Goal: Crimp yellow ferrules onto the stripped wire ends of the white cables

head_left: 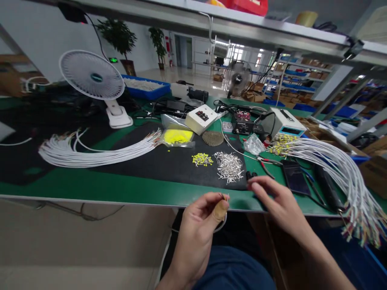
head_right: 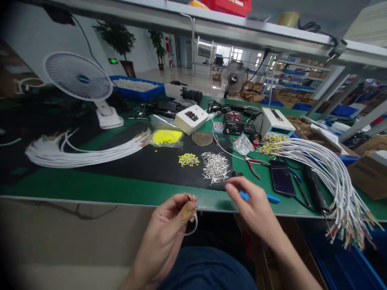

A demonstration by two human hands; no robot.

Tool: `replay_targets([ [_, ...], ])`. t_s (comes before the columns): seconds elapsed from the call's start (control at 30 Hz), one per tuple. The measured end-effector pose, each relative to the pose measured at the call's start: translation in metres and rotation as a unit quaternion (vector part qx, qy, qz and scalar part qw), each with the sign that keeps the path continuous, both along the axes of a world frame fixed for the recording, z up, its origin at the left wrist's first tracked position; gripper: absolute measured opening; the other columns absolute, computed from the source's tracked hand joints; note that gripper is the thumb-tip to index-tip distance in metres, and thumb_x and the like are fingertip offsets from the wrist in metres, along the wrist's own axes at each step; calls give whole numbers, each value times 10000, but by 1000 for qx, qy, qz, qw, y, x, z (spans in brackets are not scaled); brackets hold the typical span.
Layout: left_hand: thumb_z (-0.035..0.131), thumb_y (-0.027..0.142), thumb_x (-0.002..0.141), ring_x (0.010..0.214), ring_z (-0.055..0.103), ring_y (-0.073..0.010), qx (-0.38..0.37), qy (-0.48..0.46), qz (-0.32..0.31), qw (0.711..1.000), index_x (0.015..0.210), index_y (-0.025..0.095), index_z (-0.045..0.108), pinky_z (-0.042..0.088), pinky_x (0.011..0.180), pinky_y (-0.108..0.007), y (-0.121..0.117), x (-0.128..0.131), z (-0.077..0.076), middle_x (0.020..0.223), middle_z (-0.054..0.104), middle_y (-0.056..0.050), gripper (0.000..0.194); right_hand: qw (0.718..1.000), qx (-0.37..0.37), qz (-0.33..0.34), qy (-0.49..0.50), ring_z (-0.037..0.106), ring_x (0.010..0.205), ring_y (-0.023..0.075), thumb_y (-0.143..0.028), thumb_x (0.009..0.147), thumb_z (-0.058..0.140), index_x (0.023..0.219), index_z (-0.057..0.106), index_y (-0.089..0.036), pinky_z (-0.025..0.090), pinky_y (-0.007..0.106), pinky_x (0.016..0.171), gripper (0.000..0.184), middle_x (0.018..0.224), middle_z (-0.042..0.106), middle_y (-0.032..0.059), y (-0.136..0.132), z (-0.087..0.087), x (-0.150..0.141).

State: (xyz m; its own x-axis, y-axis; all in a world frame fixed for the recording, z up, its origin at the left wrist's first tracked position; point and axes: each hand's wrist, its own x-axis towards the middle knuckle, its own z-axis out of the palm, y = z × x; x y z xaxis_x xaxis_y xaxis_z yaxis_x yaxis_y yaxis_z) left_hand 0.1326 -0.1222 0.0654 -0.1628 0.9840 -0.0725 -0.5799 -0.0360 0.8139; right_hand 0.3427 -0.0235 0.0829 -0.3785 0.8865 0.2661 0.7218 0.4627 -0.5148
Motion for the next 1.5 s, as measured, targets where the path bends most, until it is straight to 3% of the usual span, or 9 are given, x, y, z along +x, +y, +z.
replay_targets([
  [0.17, 844, 291, 883, 893, 620, -121, -5, -10, -12, 1000, 1004, 202, 786, 502, 814, -184, 1, 8, 3, 1012, 697, -39, 160, 964, -126, 107, 208, 695, 1011, 151, -308, 1015, 661, 1115, 675, -301, 522, 228, 913, 101, 1061, 718, -14, -87, -12, -31],
  [0.4, 817, 295, 911, 904, 624, -111, -9, 4, -48, 999, 984, 211, 763, 492, 797, -161, -2, 12, 1, 1006, 712, -23, 124, 951, -147, 93, 257, 665, 827, 134, -276, 1014, 643, 952, 679, -239, 508, 215, 781, 80, 886, 689, -7, -98, -35, -55],
  [0.57, 687, 382, 1004, 1007, 654, -156, 36, 190, -110, 975, 1273, 293, 679, 515, 844, -217, -14, 2, 4, 1154, 699, -29, 284, 914, -171, 18, 368, 679, 686, 125, -318, 998, 673, 934, 728, -248, 553, 196, 658, 111, 788, 700, -5, -107, -27, -45],
  [0.73, 685, 214, 999, 1016, 679, -163, 114, 491, -230, 833, 1199, 311, 706, 473, 923, -245, -37, -47, 17, 1096, 742, 22, 223, 803, -136, -151, 560, 694, 638, 141, -373, 862, 828, 951, 744, -232, 596, 212, 588, 186, 872, 717, 27, -104, -7, -14],
  [0.83, 581, 156, 1046, 942, 652, -146, 176, 580, -144, 782, 1176, 272, 687, 479, 844, -244, -50, -85, 34, 1024, 712, 6, 204, 750, -121, -183, 624, 679, 646, 140, -324, 797, 877, 885, 729, -208, 589, 196, 565, 208, 872, 702, 25, -99, -1, -4],
  [1.07, 591, 134, 1004, 1082, 598, -250, 258, 779, 61, 569, 1303, 287, 683, 478, 934, -374, -29, -152, 74, 1187, 711, -42, 348, 750, -243, -80, 610, 662, 685, 153, -356, 927, 758, 1021, 742, -208, 560, 229, 586, 175, 847, 705, 46, -78, -21, -35],
  [1.17, 559, 225, 1031, 1086, 593, -277, 242, 805, 73, 537, 1199, 297, 747, 442, 997, -443, 9, -184, 54, 1150, 732, -49, 262, 748, -296, -43, 592, 675, 724, 156, -416, 941, 745, 1112, 712, -221, 550, 250, 598, 261, 952, 715, 47, -60, -39, -56],
  [1.3, 539, 257, 1019, 1128, 578, -285, 133, 839, 23, 527, 1130, 339, 792, 411, 1033, -471, 49, -224, 1, 1183, 714, -65, 288, 759, -339, -34, 554, 702, 720, 187, -454, 882, 805, 1201, 678, -169, 568, 300, 606, 446, 982, 733, 87, -42, -60, -69],
  [1.5, 549, 297, 986, 1140, 579, -322, 78, 826, 65, 554, 1211, 264, 757, 458, 1019, -482, 49, -236, -29, 1220, 694, -123, 308, 780, -310, -75, 538, 723, 785, 196, -478, 872, 809, 1286, 604, -188, 576, 301, 646, 545, 1048, 726, 79, -47, -76, -47],
])
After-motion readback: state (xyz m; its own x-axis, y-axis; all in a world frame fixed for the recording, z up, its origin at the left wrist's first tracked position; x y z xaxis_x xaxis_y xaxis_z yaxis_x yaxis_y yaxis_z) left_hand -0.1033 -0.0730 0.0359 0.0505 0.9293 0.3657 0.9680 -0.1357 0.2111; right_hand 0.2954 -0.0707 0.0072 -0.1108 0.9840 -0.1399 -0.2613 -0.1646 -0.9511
